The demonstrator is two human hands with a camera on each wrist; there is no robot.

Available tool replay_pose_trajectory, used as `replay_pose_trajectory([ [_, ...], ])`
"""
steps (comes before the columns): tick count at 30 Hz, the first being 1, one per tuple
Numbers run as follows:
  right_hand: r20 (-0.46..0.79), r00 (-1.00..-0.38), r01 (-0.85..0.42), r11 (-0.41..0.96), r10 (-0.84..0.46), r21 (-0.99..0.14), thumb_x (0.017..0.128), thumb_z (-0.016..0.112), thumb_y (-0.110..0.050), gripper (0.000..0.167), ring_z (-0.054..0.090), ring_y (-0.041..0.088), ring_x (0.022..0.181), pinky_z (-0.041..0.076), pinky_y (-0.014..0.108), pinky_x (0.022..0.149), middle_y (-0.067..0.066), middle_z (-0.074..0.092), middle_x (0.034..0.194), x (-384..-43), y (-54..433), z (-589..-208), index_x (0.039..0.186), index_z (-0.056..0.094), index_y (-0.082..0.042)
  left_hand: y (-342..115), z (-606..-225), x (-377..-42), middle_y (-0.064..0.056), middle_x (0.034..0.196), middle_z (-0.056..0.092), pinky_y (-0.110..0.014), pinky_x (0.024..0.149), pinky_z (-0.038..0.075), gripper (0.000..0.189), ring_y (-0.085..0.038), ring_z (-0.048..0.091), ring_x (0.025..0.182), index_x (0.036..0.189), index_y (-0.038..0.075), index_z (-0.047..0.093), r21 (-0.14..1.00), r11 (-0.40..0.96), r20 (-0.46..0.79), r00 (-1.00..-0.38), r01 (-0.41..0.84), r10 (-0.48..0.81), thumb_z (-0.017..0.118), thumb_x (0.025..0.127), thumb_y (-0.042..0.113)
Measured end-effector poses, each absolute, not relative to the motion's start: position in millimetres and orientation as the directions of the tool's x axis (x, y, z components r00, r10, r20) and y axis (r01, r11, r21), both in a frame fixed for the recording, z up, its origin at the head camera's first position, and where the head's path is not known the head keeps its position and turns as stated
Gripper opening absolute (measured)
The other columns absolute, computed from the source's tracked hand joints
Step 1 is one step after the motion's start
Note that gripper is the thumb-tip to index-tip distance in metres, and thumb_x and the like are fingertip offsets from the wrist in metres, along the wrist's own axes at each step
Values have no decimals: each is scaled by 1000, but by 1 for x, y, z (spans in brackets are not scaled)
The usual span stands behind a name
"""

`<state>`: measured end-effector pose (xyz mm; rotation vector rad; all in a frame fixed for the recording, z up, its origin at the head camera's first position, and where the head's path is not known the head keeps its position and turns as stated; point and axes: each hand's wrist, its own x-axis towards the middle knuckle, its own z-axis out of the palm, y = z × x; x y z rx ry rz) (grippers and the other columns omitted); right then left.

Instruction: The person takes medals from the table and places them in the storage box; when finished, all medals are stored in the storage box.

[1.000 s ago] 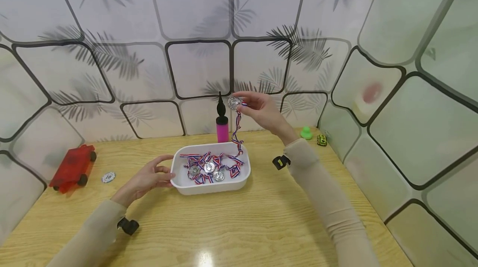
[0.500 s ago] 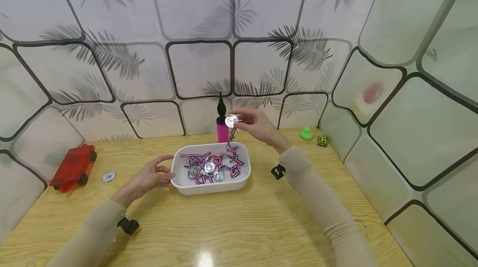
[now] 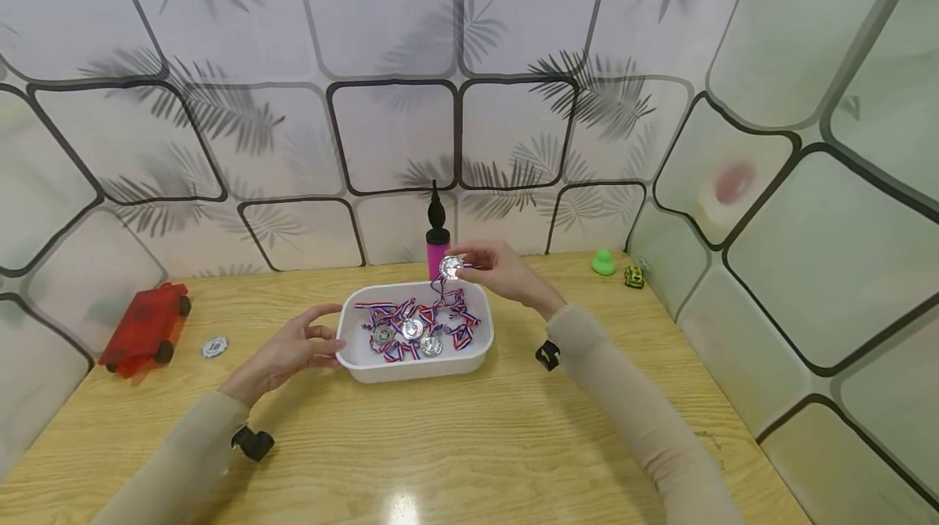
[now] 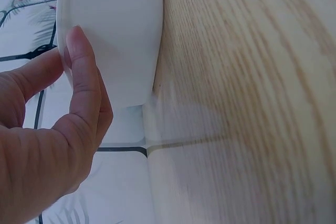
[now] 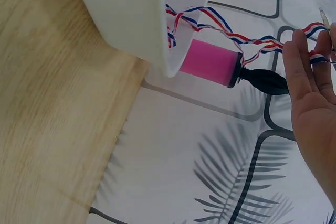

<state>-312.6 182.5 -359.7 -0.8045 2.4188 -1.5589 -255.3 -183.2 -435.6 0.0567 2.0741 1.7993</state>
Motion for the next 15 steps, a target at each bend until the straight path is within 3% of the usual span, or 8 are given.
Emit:
replay_pose_trajectory([
  [8, 149, -842, -369, 352, -518, -860, 93, 67, -12, 40, 65, 14, 97, 55, 27, 89, 14, 67, 116, -305, 194, -365, 132, 60, -3, -183, -437, -256, -13, 100, 52, -39, 78, 62, 74, -20, 65, 76, 152, 8, 26, 961, 175, -259, -923, -215, 286, 66, 90, -1],
  [15, 88, -849, -329, 392, -521, -859, 92, 69, -14, 40, 64, 23, 89, 57, 28, 80, 11, 67, 98, -299, 205, -370, 130, 61, -4, -183, -437, -255, -12, 100, 52, -38, 78, 62, 75, -20, 65, 76, 152, 8, 26, 960, 171, -262, -922, -220, 284, 66, 90, -1],
])
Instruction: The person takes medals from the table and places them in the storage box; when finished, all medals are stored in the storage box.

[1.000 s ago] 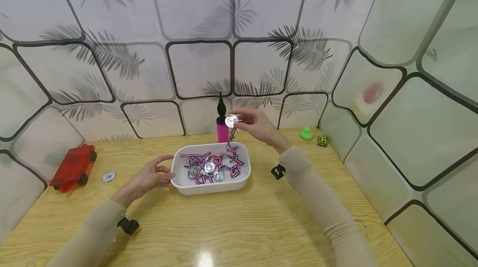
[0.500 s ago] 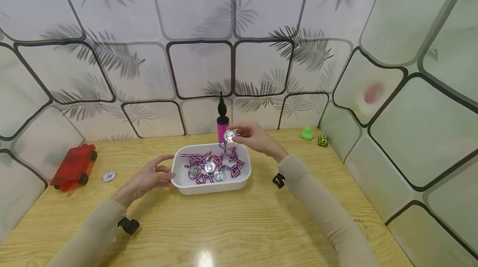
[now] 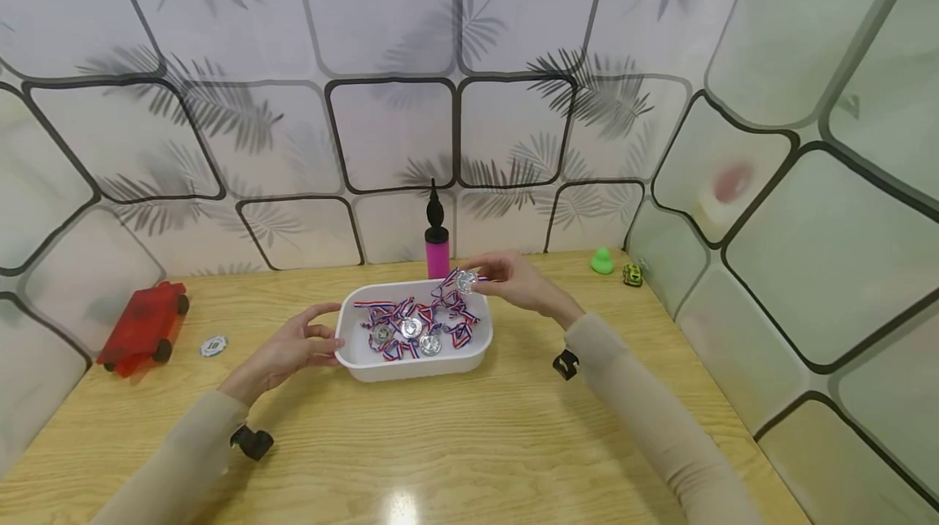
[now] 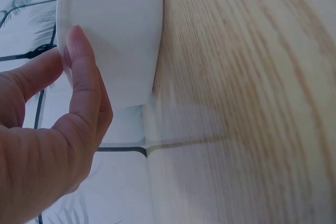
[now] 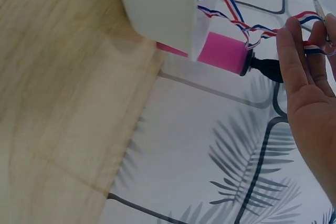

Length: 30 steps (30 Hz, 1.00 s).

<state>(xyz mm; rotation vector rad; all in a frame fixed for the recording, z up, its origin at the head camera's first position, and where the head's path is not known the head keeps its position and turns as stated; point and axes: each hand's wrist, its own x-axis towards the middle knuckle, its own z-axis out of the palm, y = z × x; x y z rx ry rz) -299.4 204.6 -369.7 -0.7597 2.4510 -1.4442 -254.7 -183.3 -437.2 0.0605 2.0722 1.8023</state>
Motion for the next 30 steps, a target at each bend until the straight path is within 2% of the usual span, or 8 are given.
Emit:
replay_pose_trajectory([
  [6, -28, -858, -269, 494, -514, -827, 92, 69, -19, 37, 60, 18, 90, 54, 32, 83, 6, 66, 97, -303, 203, -385, 128, 64, -14, -183, -435, -254, -13, 101, 51, -39, 79, 62, 75, -20, 65, 77, 152, 8, 26, 960, 171, -264, -922, -222, 285, 66, 90, -1],
  [13, -49, -840, -303, 541, -541, -785, 91, 69, -19, 37, 61, 15, 89, 53, 29, 83, 5, 68, 96, -313, 190, -404, 128, 65, -12, -183, -435, -253, -12, 99, 52, -39, 80, 62, 75, -20, 65, 77, 152, 9, 26, 958, 178, -270, -921, -226, 283, 67, 90, 0],
  [16, -51, -834, -308, 540, -550, -783, 92, 68, -18, 38, 63, 16, 95, 54, 30, 85, 7, 69, 105, -315, 183, -405, 129, 64, -12, -183, -436, -253, -12, 99, 52, -39, 79, 62, 74, -19, 65, 77, 152, 9, 27, 958, 177, -267, -922, -224, 281, 67, 90, 0],
  [22, -102, -824, -258, 528, -558, -809, 94, 66, -16, 37, 66, 23, 100, 58, 33, 86, 11, 68, 114, -327, 171, -409, 131, 63, -14, -183, -436, -254, -12, 100, 51, -38, 78, 62, 74, -19, 65, 77, 152, 9, 26, 958, 177, -269, -921, -225, 283, 66, 90, 0],
  [26, -133, -807, -266, 556, -575, -788, 95, 64, -18, 35, 66, 21, 94, 60, 34, 77, 11, 66, 119, -336, 161, -414, 131, 64, -17, -183, -436, -254, -12, 100, 51, -39, 79, 62, 74, -20, 65, 77, 152, 9, 27, 957, 178, -271, -921, -228, 281, 66, 91, 0],
  [30, -162, -785, -308, 602, -599, -736, 97, 60, -16, 34, 60, 17, 77, 57, 34, 69, 9, 64, 119, -341, 153, -414, 130, 64, -19, -182, -435, -254, -12, 100, 51, -39, 78, 62, 73, -20, 65, 77, 152, 9, 27, 957, 177, -272, -921, -229, 278, 66, 91, 0],
])
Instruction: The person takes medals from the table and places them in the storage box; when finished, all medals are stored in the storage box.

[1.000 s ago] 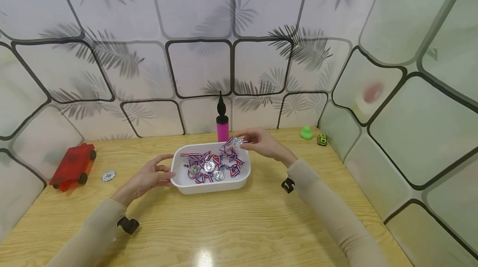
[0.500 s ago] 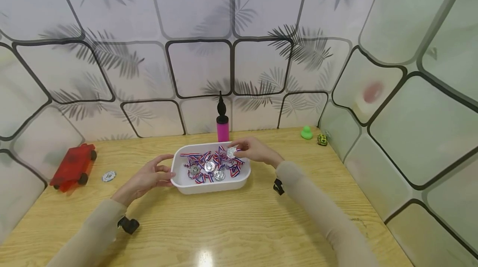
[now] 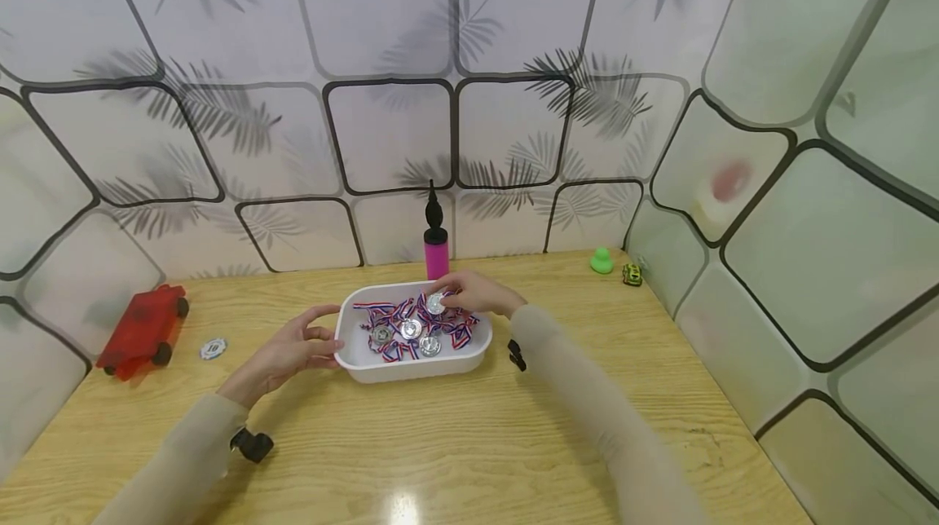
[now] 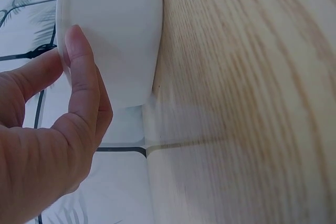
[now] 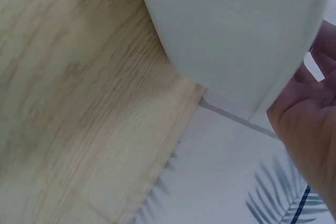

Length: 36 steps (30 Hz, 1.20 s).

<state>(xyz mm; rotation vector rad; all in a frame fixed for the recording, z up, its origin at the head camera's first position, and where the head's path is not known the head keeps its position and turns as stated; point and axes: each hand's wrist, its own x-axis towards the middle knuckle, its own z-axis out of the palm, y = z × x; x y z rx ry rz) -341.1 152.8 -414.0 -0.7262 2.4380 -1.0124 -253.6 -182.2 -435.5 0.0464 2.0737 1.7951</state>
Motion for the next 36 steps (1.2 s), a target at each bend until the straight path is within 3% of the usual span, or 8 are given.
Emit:
replay_pose_trajectory([
  [6, -207, -778, -333, 668, -594, -665, 98, 58, -12, 32, 54, 12, 62, 53, 30, 59, 6, 62, 117, -346, 141, -416, 128, 66, -17, -183, -436, -253, -13, 100, 52, -38, 77, 62, 73, -20, 65, 77, 152, 9, 27, 958, 176, -268, -922, -225, 280, 66, 91, 0],
  [13, -230, -763, -338, 675, -604, -656, 96, 58, -4, 22, 56, 13, 56, 55, 31, 56, 6, 64, 76, -350, 133, -423, 116, 68, -6, -183, -436, -253, -13, 100, 52, -37, 77, 62, 72, -20, 65, 76, 152, 9, 27, 959, 169, -267, -922, -226, 281, 65, 91, -1],
  [18, -237, -779, -310, 686, -580, -658, 93, 62, -1, 14, 54, 12, 52, 53, 27, 51, 4, 61, 69, -349, 128, -425, 105, 69, -3, -183, -435, -253, -13, 100, 52, -37, 77, 62, 73, -20, 65, 77, 152, 9, 27, 959, 167, -270, -920, -230, 284, 65, 91, -1],
  [25, -250, -794, -265, 685, -554, -679, 93, 62, -2, 26, 58, 14, 54, 57, 28, 55, 8, 67, 76, -349, 127, -424, 119, 67, 0, -183, -435, -253, -12, 99, 51, -38, 77, 62, 73, -20, 65, 76, 152, 9, 27, 959, 167, -270, -922, -230, 279, 65, 91, 0],
  [32, -183, -808, -299, 658, -560, -691, 96, 60, -7, 29, 66, 17, 68, 60, 29, 63, 17, 70, 110, -352, 138, -419, 124, 65, 0, -183, -436, -254, -12, 100, 51, -40, 79, 62, 73, -20, 65, 77, 152, 9, 26, 959, 168, -270, -921, -230, 280, 66, 91, 0],
  [36, -163, -813, -297, 638, -559, -711, 95, 62, -9, 29, 68, 16, 73, 61, 31, 68, 17, 69, 117, -352, 144, -415, 123, 65, -1, -183, -437, -255, -12, 100, 52, -40, 79, 62, 74, -20, 65, 78, 152, 9, 26, 958, 169, -271, -920, -231, 281, 66, 91, 0],
])
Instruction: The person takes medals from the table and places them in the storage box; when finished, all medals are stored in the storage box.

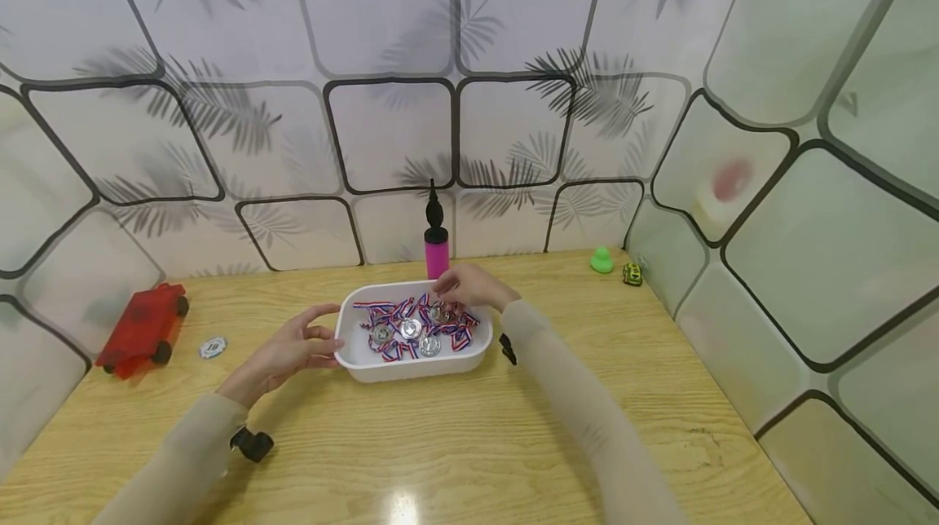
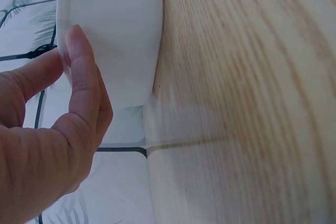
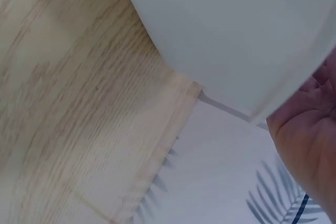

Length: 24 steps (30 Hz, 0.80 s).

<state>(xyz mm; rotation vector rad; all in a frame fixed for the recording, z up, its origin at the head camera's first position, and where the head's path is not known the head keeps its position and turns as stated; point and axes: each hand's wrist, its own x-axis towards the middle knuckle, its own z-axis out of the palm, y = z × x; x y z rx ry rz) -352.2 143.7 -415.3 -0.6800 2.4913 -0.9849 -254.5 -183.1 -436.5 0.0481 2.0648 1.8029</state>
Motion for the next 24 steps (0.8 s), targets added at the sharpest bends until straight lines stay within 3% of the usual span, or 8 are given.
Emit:
replay_pose_trajectory([
  [3, -154, -809, -296, 619, -567, -728, 95, 62, -9, 29, 68, 15, 78, 61, 33, 72, 14, 69, 116, -352, 146, -414, 123, 65, -2, -184, -436, -254, -14, 101, 52, -40, 79, 62, 74, -21, 65, 78, 152, 8, 27, 958, 172, -271, -922, -229, 278, 66, 90, 0],
  [8, -133, -800, -289, 571, -585, -769, 95, 62, -9, 30, 69, 26, 91, 61, 35, 77, 14, 69, 116, -350, 151, -411, 125, 64, -2, -184, -436, -252, -17, 105, 51, -41, 78, 62, 72, -22, 66, 79, 151, 7, 29, 959, 213, -244, -929, -188, 278, 67, 90, 1],
  [15, -89, -826, -267, 526, -556, -808, 96, 63, -18, 34, 65, 39, 101, 60, 35, 75, 20, 68, 115, -341, 170, -408, 126, 63, -2, -189, -435, -254, -20, 108, 56, -41, 73, 62, 68, -27, 68, 85, 151, 5, 29, 941, 325, -196, -936, -95, 294, 65, 94, 11],
  [20, -34, -857, -270, 504, -515, -821, 97, 63, -24, 34, 66, 30, 94, 59, 43, 78, 19, 68, 116, -331, 199, -407, 125, 65, -4, -194, -427, -254, -26, 117, 58, -39, 75, 61, 64, -30, 67, 95, 152, 1, 28, 915, 404, -139, -949, -14, 282, 59, 99, 20],
  [24, 5, -870, -277, 480, -493, -832, 98, 61, -21, 34, 66, 26, 97, 58, 37, 78, 16, 68, 119, -321, 221, -410, 125, 64, -1, -196, -423, -253, -29, 128, 55, -39, 80, 61, 63, -35, 62, 108, 152, 1, 29, 889, 458, -113, -957, 23, 268, 57, 100, 26],
])
